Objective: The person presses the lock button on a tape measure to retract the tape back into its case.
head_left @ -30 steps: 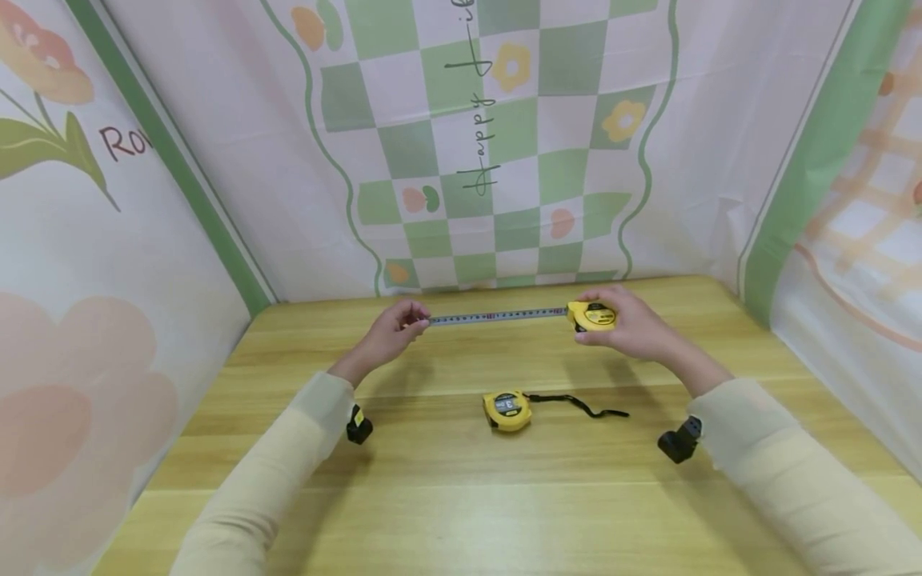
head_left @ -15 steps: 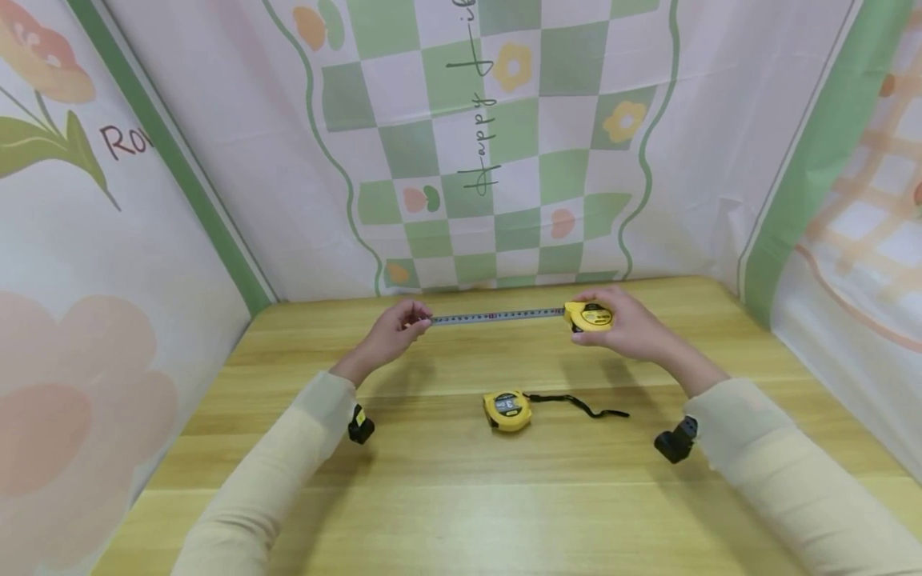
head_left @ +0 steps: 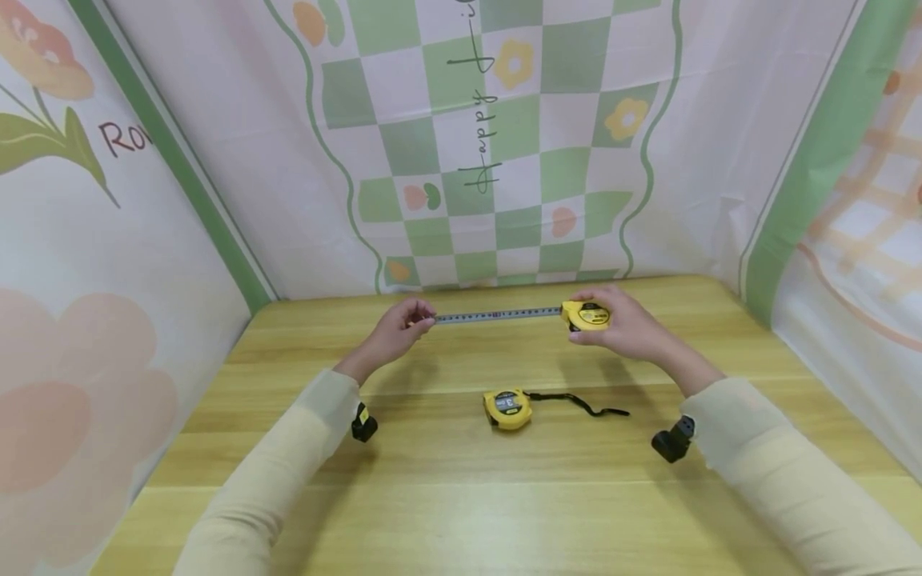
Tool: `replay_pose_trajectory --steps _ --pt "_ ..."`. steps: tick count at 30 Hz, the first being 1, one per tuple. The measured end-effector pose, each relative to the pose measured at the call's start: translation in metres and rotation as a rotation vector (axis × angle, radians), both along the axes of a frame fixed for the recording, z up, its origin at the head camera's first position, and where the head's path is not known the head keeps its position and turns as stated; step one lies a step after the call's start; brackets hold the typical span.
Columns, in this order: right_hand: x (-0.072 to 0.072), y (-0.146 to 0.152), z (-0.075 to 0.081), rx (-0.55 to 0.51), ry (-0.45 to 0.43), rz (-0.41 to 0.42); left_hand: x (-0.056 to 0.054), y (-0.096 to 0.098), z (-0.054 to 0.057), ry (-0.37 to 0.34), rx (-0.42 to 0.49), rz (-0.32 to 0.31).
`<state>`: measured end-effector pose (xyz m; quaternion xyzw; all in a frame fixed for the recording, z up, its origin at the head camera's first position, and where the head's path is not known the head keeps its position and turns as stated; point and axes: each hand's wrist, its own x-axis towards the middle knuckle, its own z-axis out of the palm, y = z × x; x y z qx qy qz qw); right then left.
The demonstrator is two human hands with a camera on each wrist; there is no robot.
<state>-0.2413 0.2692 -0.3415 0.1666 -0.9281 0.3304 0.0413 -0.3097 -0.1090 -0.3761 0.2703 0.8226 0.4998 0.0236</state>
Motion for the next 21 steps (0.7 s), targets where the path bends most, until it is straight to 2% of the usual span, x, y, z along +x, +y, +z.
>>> replay_pose_trajectory --steps 11,21 --pt "-0.0008 -0.0016 0.0003 -0.01 0.0 -0.002 0.0003 0.0012 0.0009 -0.006 0.002 0.008" --pt "-0.0037 -0.0057 -0.0022 -0.019 -0.006 -0.001 -0.002 0.0049 -0.0042 -0.011 0.016 -0.02"
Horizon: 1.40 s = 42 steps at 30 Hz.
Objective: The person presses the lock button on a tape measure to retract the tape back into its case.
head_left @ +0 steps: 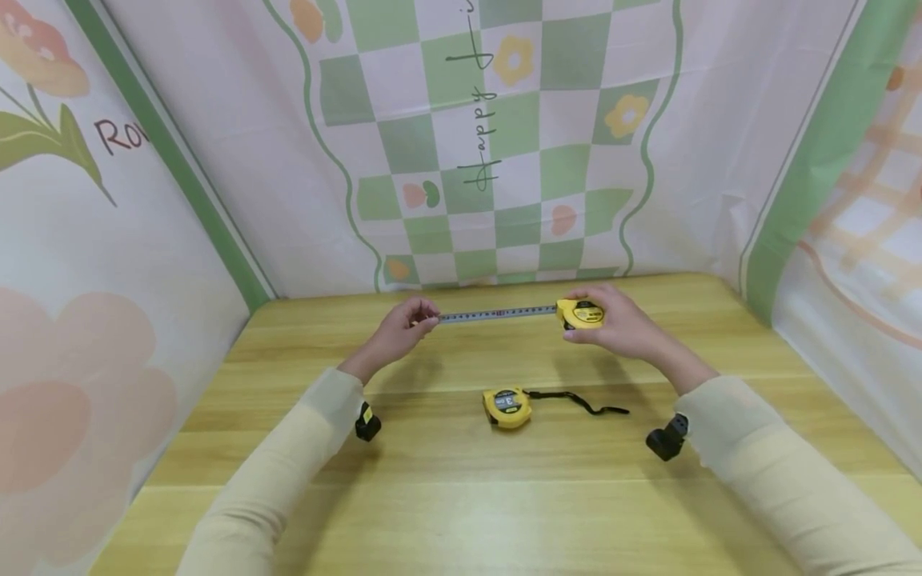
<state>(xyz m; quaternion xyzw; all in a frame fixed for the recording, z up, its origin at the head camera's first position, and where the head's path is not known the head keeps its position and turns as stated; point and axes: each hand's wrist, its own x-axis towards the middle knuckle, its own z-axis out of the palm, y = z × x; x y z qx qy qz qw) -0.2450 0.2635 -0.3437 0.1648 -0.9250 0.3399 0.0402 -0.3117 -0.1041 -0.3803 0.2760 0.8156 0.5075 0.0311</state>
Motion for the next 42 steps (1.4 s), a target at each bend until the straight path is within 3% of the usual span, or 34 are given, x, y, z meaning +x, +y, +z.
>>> replay_pose_trajectory --steps 30,42 --pt "0.001 -0.013 0.0 -0.007 0.003 -0.005 0.005 0.014 0.007 0.016 0.006 -0.013" --pt "-0.002 -0.017 -0.002 -0.008 0.001 -0.003 0.002 0.017 0.003 0.011 0.005 -0.024"
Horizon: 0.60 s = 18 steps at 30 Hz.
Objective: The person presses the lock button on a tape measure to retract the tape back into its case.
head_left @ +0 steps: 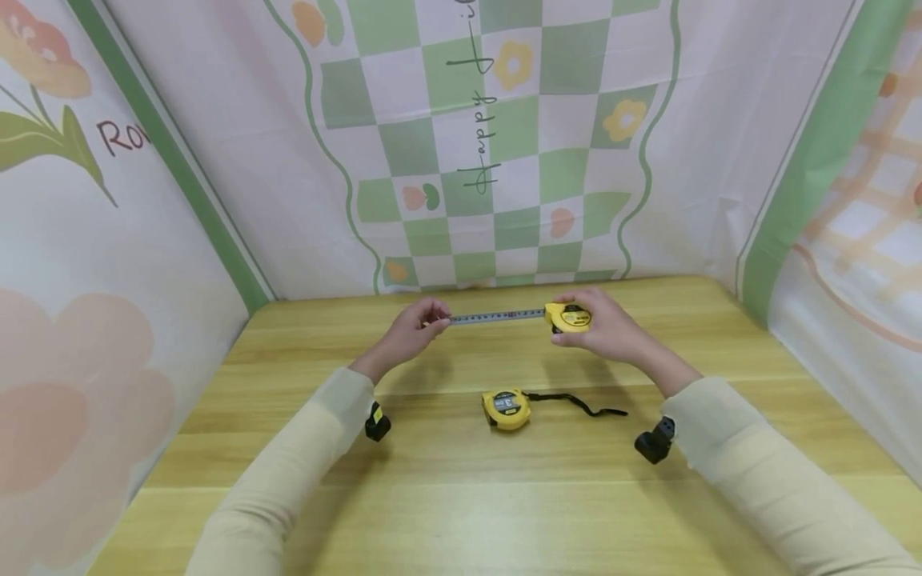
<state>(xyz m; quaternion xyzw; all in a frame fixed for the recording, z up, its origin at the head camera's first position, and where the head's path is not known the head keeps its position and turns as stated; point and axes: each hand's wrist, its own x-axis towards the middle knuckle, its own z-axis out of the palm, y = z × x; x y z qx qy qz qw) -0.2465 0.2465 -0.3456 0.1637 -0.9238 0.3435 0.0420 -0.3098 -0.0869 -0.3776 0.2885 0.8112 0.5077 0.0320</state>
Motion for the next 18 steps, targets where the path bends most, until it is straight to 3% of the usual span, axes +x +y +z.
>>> replay_pose_trajectory --steps 18 --pt "-0.004 -0.0075 -0.0021 -0.005 -0.006 0.01 -0.0001 0.0063 0.0007 -0.01 -0.003 -0.006"
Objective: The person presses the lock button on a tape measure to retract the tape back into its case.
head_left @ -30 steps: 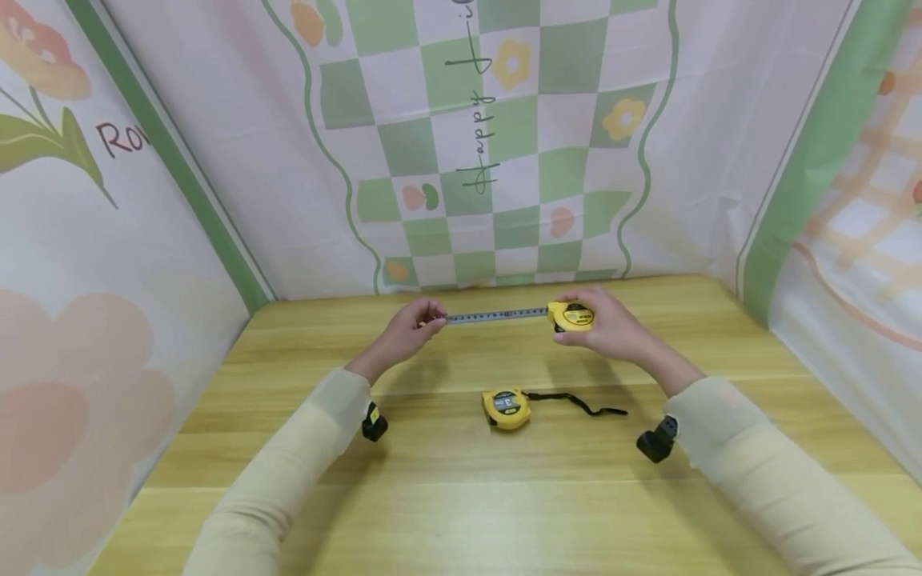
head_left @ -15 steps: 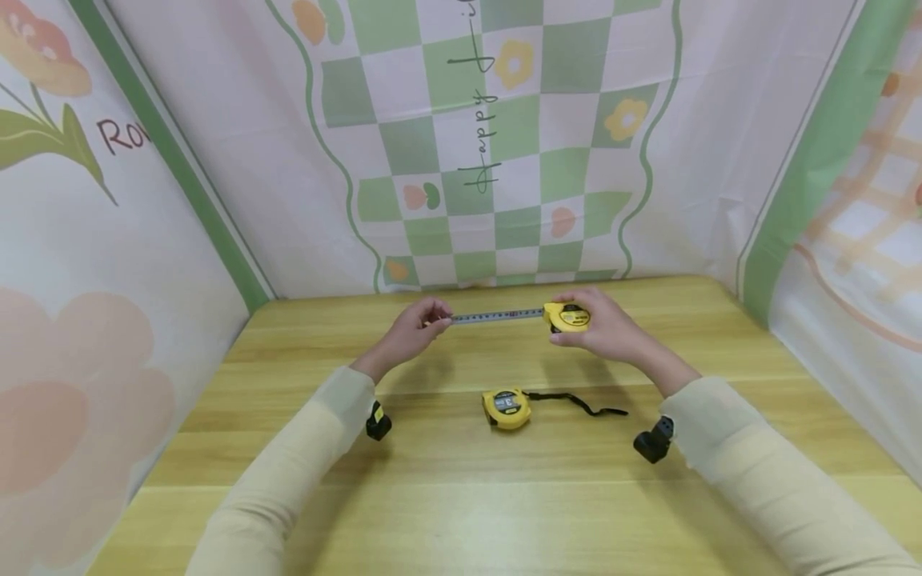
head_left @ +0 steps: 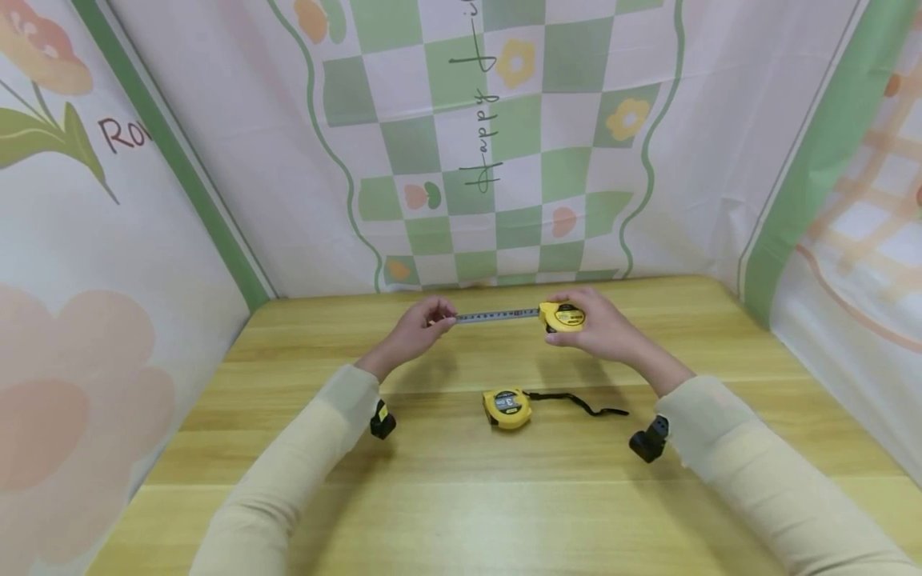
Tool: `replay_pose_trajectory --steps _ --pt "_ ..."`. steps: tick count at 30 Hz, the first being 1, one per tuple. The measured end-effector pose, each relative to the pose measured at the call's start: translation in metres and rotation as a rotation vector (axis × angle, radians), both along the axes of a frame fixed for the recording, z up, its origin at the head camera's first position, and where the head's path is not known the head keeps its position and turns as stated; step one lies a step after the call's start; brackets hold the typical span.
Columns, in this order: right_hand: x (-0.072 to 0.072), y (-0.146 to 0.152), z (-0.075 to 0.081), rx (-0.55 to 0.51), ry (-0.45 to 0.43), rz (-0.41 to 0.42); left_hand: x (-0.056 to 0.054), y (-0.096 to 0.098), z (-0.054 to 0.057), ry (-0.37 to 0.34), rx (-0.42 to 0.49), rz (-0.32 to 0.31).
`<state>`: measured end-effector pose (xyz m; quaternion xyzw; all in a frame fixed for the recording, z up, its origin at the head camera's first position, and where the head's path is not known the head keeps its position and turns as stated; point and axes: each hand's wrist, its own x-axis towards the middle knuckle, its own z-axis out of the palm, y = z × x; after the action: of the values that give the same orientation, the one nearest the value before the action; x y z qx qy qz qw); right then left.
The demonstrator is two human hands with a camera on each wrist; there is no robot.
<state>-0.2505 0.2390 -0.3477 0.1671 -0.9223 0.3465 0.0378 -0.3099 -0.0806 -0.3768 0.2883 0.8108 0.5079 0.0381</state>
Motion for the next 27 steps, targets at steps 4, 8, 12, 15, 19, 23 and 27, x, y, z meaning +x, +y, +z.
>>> replay_pose_trajectory --steps 4,8,12,15,19,23,27 --pt "0.0006 -0.0011 0.0008 -0.002 -0.002 0.0 0.0013 0.0015 0.0015 -0.001 0.005 -0.004" --pt "0.0008 -0.002 0.0011 -0.005 -0.005 -0.005 0.002 0.0035 0.0028 0.006 0.014 -0.011" --pt "0.0013 -0.003 0.0012 -0.001 -0.011 -0.01 0.0016 0.0052 0.0027 0.009 0.017 -0.017" --pt "0.0017 -0.0041 0.0011 0.003 -0.014 -0.012 0.0017 0.0055 0.0021 0.014 0.011 -0.018" --pt "0.0023 -0.0056 0.001 -0.002 -0.014 -0.011 0.0017 0.0059 0.0011 0.021 0.002 -0.011" --pt "0.0025 -0.0074 0.0009 -0.007 -0.011 -0.007 0.0012 0.0062 0.0004 0.025 0.004 -0.012" --pt "0.002 -0.0085 0.0006 -0.009 -0.011 -0.01 0.0009 0.0072 0.0007 0.029 0.005 -0.019"
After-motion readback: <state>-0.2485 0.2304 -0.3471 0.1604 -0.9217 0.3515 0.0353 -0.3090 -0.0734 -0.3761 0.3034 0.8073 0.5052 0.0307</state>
